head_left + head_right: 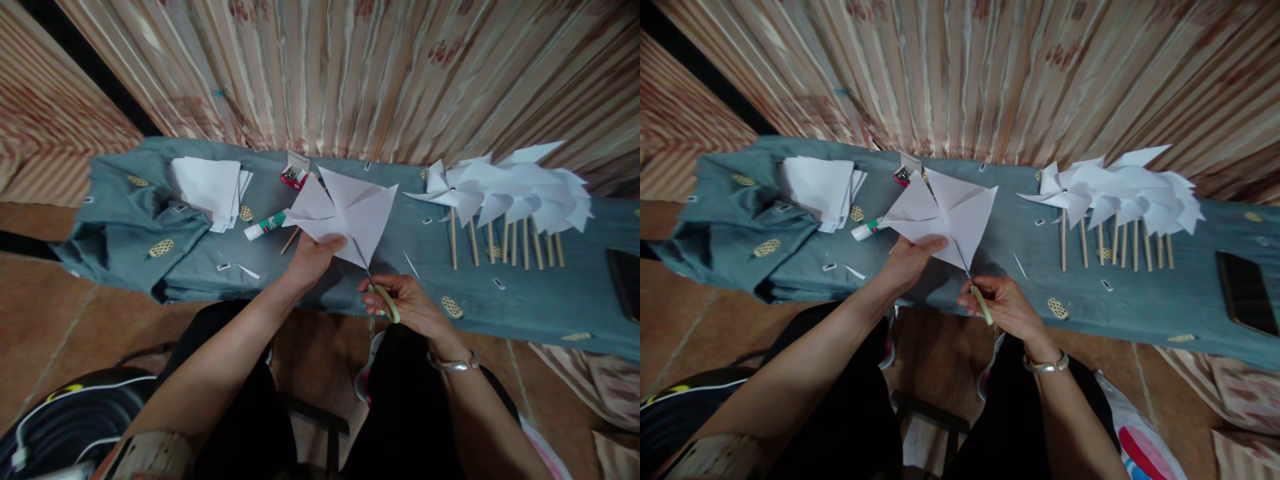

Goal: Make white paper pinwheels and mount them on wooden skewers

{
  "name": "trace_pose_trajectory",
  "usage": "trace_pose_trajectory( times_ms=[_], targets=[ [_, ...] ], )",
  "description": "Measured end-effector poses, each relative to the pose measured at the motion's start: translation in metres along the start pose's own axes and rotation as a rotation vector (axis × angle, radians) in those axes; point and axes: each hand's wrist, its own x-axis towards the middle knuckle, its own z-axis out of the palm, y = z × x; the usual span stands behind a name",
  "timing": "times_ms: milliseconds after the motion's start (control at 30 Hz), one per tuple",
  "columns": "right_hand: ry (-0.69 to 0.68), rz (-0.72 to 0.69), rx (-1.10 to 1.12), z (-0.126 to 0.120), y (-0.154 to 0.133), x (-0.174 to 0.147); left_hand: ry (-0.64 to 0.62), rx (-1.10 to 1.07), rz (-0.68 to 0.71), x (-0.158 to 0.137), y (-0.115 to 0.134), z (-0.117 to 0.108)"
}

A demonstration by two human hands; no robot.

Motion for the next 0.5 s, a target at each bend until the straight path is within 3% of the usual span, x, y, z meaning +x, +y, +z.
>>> trace_pose_trajectory(
  times_ms=[500],
  targets=[
    [0.001,-0.023,-0.026,-0.0016,0.0019,0.0005,-0.002,0.044,-0.037,-0.0014,-0.0011,0.0004]
  ],
)
